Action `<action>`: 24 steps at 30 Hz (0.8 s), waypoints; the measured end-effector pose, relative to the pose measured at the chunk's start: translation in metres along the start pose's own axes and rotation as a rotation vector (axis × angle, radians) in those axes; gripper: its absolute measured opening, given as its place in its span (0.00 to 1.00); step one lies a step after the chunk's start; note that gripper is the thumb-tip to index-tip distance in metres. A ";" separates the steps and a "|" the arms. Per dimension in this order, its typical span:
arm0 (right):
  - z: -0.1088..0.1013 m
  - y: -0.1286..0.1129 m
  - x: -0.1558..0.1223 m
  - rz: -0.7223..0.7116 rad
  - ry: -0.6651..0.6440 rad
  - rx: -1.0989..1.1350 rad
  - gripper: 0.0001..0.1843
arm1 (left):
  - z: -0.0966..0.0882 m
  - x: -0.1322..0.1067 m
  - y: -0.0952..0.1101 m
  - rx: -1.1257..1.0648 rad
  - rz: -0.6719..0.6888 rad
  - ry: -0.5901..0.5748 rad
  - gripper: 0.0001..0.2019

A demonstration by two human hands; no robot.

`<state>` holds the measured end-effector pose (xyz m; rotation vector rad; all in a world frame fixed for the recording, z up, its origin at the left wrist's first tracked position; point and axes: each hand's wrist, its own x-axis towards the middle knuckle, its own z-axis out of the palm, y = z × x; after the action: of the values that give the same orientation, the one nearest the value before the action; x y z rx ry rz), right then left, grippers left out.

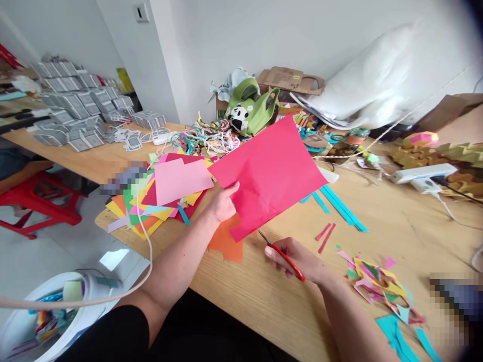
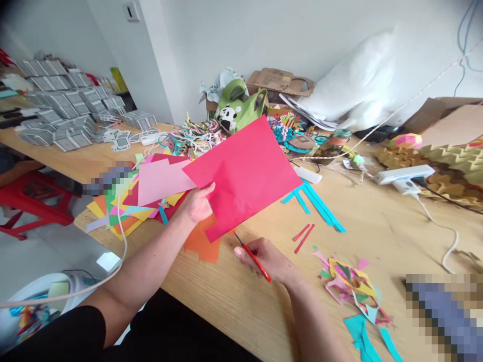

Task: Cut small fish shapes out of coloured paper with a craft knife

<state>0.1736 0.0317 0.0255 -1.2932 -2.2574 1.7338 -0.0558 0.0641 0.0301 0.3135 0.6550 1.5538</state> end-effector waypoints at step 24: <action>-0.005 -0.010 -0.008 0.014 0.041 0.048 0.33 | 0.013 -0.010 -0.005 -0.015 -0.069 0.040 0.12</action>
<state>0.1756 0.0305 0.0389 -1.3263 -2.1770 1.7382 -0.0430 0.0570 0.0396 0.2470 0.6777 1.5020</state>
